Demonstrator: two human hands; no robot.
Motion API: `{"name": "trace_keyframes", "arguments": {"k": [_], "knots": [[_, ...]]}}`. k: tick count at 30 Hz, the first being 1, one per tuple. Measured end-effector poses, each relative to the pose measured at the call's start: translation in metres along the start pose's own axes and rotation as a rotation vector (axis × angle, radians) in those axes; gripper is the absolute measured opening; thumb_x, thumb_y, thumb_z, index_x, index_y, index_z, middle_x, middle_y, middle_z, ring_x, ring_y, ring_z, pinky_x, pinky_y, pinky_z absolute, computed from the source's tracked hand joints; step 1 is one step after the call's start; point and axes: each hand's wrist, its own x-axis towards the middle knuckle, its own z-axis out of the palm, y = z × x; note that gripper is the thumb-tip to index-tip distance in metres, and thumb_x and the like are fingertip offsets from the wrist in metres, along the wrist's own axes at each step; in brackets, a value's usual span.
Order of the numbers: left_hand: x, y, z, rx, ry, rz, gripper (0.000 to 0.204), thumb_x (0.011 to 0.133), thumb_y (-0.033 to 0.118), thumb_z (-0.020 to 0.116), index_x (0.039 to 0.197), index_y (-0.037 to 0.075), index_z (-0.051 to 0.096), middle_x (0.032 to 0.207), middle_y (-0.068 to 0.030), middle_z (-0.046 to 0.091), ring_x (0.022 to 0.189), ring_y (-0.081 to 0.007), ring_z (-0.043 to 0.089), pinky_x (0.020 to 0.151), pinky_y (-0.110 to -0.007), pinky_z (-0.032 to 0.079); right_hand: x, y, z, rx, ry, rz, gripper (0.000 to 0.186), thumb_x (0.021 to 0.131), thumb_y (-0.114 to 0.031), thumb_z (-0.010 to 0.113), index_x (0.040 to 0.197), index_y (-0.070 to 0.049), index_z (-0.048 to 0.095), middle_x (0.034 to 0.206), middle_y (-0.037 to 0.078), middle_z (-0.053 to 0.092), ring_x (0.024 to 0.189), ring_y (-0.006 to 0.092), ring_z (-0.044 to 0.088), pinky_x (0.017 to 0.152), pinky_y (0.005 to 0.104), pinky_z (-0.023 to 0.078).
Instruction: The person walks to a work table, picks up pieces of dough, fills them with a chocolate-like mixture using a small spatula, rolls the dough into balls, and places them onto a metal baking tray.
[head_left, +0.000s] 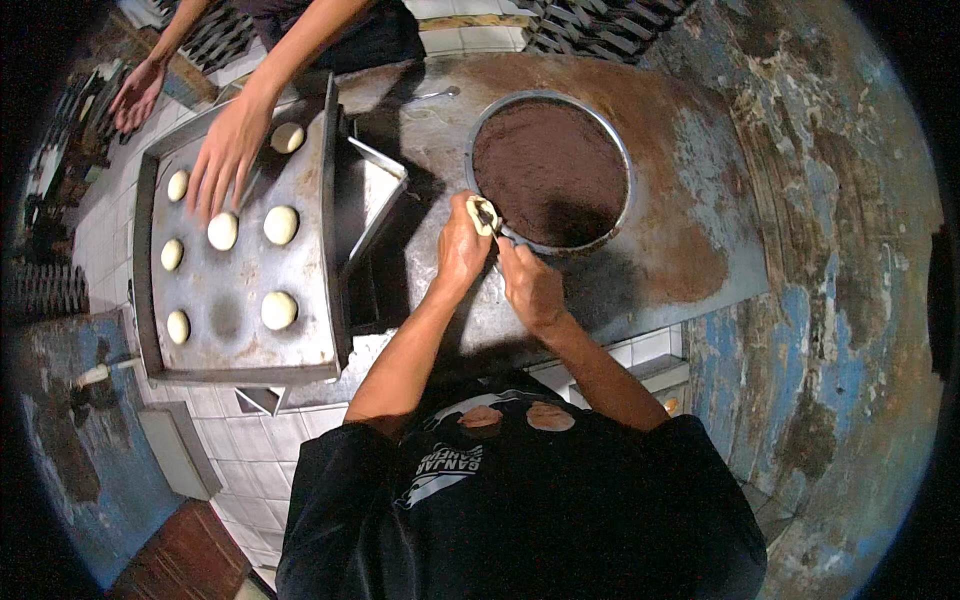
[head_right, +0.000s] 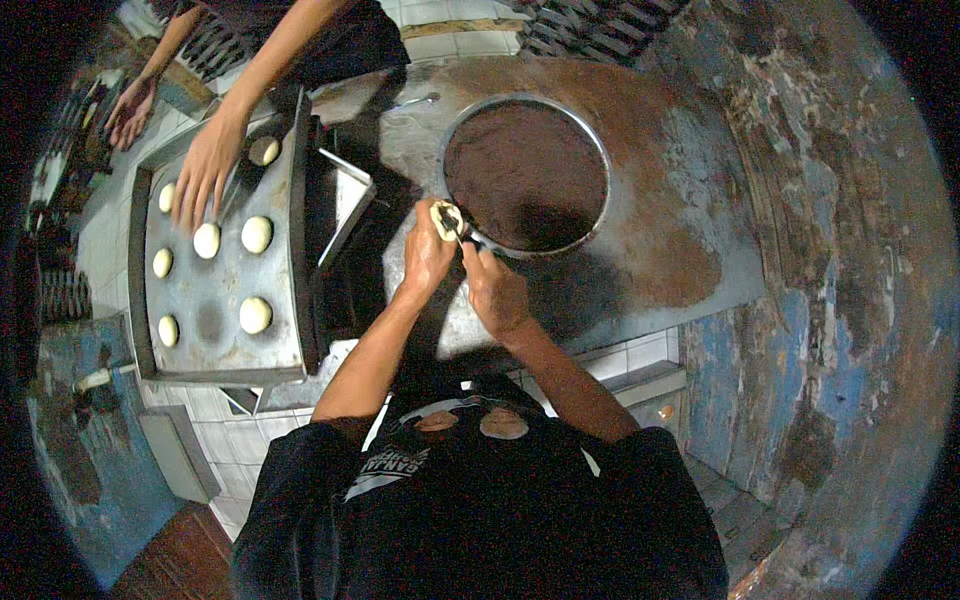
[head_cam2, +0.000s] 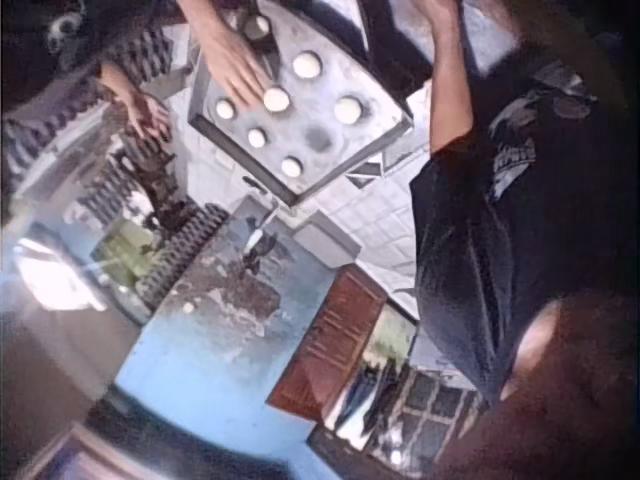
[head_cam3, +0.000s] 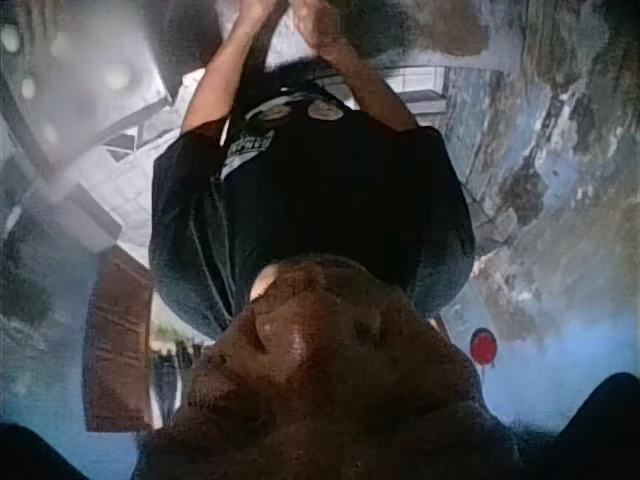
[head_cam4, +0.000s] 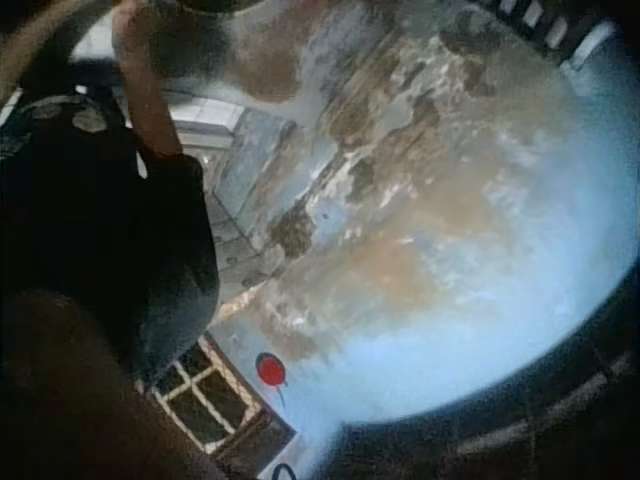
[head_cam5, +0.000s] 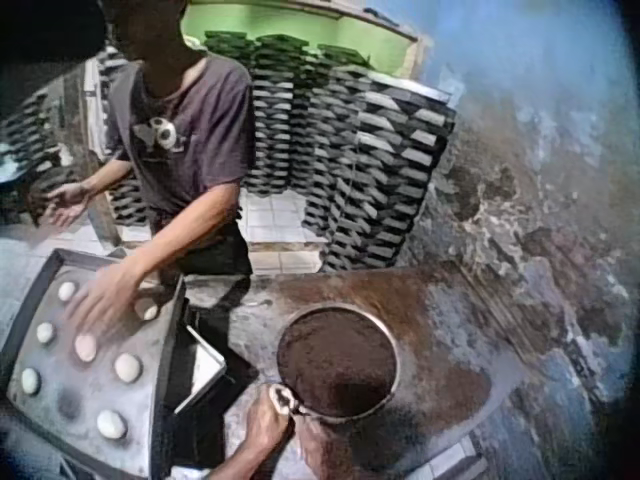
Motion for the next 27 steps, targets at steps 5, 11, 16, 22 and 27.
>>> {"name": "trace_keyframes", "arguments": {"k": [5, 11, 16, 22, 27], "knots": [[-0.033, -0.023, -0.022, 0.269, -0.056, -0.071, 0.034, 0.087, 0.009, 0.065, 0.118, 0.006, 0.052, 0.096, -0.0250, 0.067, 0.087, -0.0466, 0.066, 0.073, -0.053, 0.051, -0.062, 0.004, -0.008, 0.100, -0.143, -0.076, 0.026, 0.092, -0.011, 0.063, 0.116, 0.000, 0.065, 0.084, 0.013, 0.061, 0.071, 0.0334, 0.067, 0.059, 0.0392, 0.055], [-0.094, -0.019, -0.018, -0.530, -0.141, -0.342, 0.045, 0.080, -0.006, 0.068, 0.119, 0.008, 0.052, 0.100, -0.0046, 0.065, 0.098, -0.0173, 0.063, 0.088, -0.031, 0.049, -0.080, 0.036, 0.022, 0.420, 0.002, 0.088, 0.043, 0.086, -0.014, 0.071, 0.125, 0.000, 0.061, 0.090, 0.018, 0.067, 0.083, 0.0377, 0.067, 0.075, 0.0404, 0.056], [-0.147, 0.024, -0.006, -0.410, -0.281, -0.257, 0.057, 0.075, 0.001, 0.079, 0.122, 0.011, 0.048, 0.104, -0.0001, 0.060, 0.099, -0.0146, 0.060, 0.086, -0.032, 0.049, -0.058, -0.006, -0.037, 0.752, -0.174, 0.219, 0.058, 0.088, -0.005, 0.064, 0.142, 0.001, 0.044, 0.098, 0.022, 0.070, 0.094, 0.0361, 0.069, 0.084, 0.0386, 0.054], [-0.172, 0.055, -0.013, -0.657, -0.164, -0.188, 0.045, 0.081, 0.018, 0.083, 0.114, 0.009, 0.054, 0.092, 0.0014, 0.059, 0.078, -0.0091, 0.056, 0.066, -0.025, 0.048, -0.113, -0.010, -0.076, 0.936, -0.048, 0.035, 0.054, 0.097, 0.001, 0.048, 0.149, -0.001, 0.035, 0.128, 0.019, 0.065, 0.123, 0.0273, 0.059, 0.101, 0.0381, 0.046], [-0.196, 0.105, -0.025, -0.836, -0.340, -0.321, 0.037, 0.086, 0.025, 0.079, 0.112, 0.010, 0.058, 0.083, 0.0049, 0.057, 0.069, -0.0052, 0.050, 0.056, -0.020, 0.039, -0.145, -0.006, -0.074, 0.746, 0.015, -0.055, 0.062, 0.094, -0.004, 0.058, 0.150, 0.000, 0.030, 0.122, 0.012, 0.069, 0.120, 0.0319, 0.059, 0.105, 0.0403, 0.043]]}}
